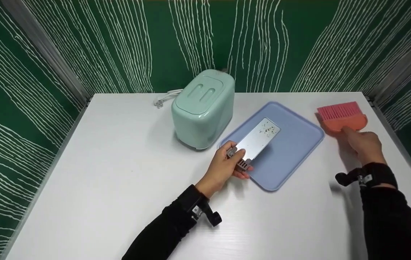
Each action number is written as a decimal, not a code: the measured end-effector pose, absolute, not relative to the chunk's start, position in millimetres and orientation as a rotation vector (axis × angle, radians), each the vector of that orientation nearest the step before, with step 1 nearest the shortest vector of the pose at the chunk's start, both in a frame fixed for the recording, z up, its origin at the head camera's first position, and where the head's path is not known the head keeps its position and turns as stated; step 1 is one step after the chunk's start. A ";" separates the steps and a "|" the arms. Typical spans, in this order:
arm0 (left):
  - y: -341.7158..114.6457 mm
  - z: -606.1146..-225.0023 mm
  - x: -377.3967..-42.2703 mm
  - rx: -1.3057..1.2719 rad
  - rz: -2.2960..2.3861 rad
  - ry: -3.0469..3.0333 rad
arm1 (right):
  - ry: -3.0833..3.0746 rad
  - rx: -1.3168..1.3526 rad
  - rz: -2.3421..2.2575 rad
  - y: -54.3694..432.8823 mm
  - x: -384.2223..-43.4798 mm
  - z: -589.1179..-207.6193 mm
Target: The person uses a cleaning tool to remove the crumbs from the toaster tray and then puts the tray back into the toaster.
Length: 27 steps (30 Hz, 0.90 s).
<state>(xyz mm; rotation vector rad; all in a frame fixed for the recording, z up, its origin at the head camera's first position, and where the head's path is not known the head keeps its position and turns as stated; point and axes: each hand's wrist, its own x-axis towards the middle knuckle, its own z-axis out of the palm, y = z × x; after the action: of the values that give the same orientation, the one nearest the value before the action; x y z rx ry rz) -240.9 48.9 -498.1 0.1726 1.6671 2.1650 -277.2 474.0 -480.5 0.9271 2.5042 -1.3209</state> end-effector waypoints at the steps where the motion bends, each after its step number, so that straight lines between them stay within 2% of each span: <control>1: 49.2 -499.0 -241.3 0.174 2.165 1.667 | 2.523 0.954 -1.337 472.4 -275.6 -480.2; 5: 48.5 -500.7 -243.6 0.183 2.151 1.677 | 2.564 0.973 -1.483 458.9 -270.7 -473.4; 9: 44.6 -498.9 -247.2 0.197 2.118 1.707 | 2.601 0.864 -1.560 438.0 -268.5 -460.9; 16: 38.4 -493.9 -254.4 0.233 2.078 1.753 | 2.805 0.711 -1.476 407.2 -264.1 -448.0; 27: 36.7 -487.8 -265.6 0.276 2.024 1.786 | 3.037 0.398 -1.313 352.4 -233.1 -440.7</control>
<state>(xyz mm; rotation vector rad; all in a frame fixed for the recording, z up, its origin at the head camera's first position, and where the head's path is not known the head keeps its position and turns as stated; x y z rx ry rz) -265.6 36.7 -487.8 0.2762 1.7859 2.0240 -233.1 352.4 -440.7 0.3977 3.0374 -1.3128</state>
